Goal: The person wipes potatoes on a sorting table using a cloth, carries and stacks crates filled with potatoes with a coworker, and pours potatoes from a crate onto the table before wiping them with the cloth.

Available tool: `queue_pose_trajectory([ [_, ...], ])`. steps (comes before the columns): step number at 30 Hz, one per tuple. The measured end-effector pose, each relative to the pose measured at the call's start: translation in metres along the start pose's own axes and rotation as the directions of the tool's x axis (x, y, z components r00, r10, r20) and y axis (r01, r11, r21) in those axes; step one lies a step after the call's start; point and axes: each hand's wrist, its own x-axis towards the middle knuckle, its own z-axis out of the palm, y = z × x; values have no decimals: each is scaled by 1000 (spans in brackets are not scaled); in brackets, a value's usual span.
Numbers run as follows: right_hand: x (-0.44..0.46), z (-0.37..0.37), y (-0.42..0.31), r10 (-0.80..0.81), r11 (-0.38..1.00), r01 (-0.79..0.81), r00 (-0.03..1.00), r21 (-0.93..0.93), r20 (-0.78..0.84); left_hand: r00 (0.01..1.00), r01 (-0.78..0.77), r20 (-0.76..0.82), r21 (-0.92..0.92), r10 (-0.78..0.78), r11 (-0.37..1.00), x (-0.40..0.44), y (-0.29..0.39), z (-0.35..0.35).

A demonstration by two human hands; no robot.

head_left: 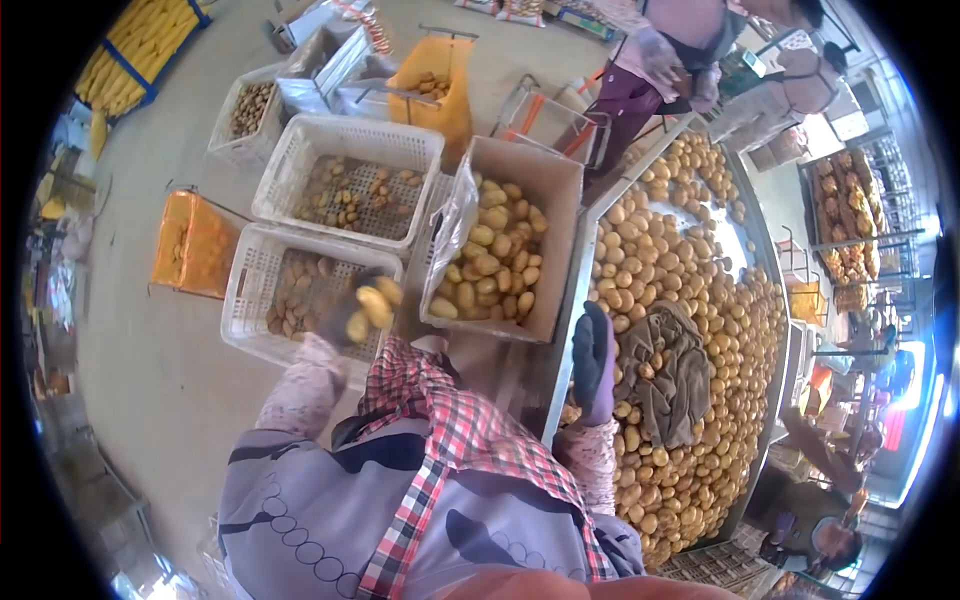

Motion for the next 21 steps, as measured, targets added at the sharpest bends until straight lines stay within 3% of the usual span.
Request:
queue_pose_trajectory([
  [1,3,-1,-9,59,997,-58,998,42,-23,986,47,-170,278,0,959,-7,-10,-40],
  [2,7,-1,-18,116,990,-112,992,85,-47,954,133,-291,609,65,782,-17,-23,-82],
  [3,10,-1,-16,122,985,-110,989,134,-84,927,201,-337,818,166,539,-29,-34,-120],
  [4,11,-5,-13,105,993,-99,989,62,-106,894,243,-372,871,251,427,-38,-40,-148],
  [5,15,-11,-9,83,996,-85,988,-13,-131,781,338,-588,681,211,649,-37,1,-122],
  [6,18,-17,-6,61,994,-75,985,-82,-160,729,146,-677,295,99,944,-33,9,-118],
  [7,20,-26,-2,125,987,-141,975,-75,-185,729,149,-685,157,-1,976,-23,32,-101],
  [8,19,-35,3,82,984,-115,970,-133,-229,725,150,-682,15,-100,989,-12,49,-83],
  [9,18,-44,8,35,978,-88,962,-188,-270,788,123,-615,144,-8,982,-4,45,-70],
  [10,14,-53,10,-14,968,-65,951,-244,-309,834,138,-550,143,-37,980,9,38,-61],
  [12,3,-73,16,-49,916,-94,938,-389,-344,886,242,-383,-101,-262,965,41,21,-36],
  [14,-16,-95,44,-95,852,-143,904,-504,-417,872,347,-161,-465,-463,815,70,26,16],
  [16,-39,-99,30,-12,848,-256,865,-463,-501,956,290,37,-285,-292,914,81,16,52],
  [17,-49,-102,22,43,870,-288,853,-401,-520,885,462,228,-523,-405,716,87,21,71],
  [18,-60,-104,19,101,888,-318,839,-332,-534,780,614,431,-663,-452,427,91,26,86],
  [19,-71,-112,30,84,860,-321,856,-397,-511,701,707,644,-686,-308,174,97,5,93],
  [21,-92,-117,54,37,845,-330,820,-420,-571,625,767,750,-641,-216,-10,102,1,120],
])
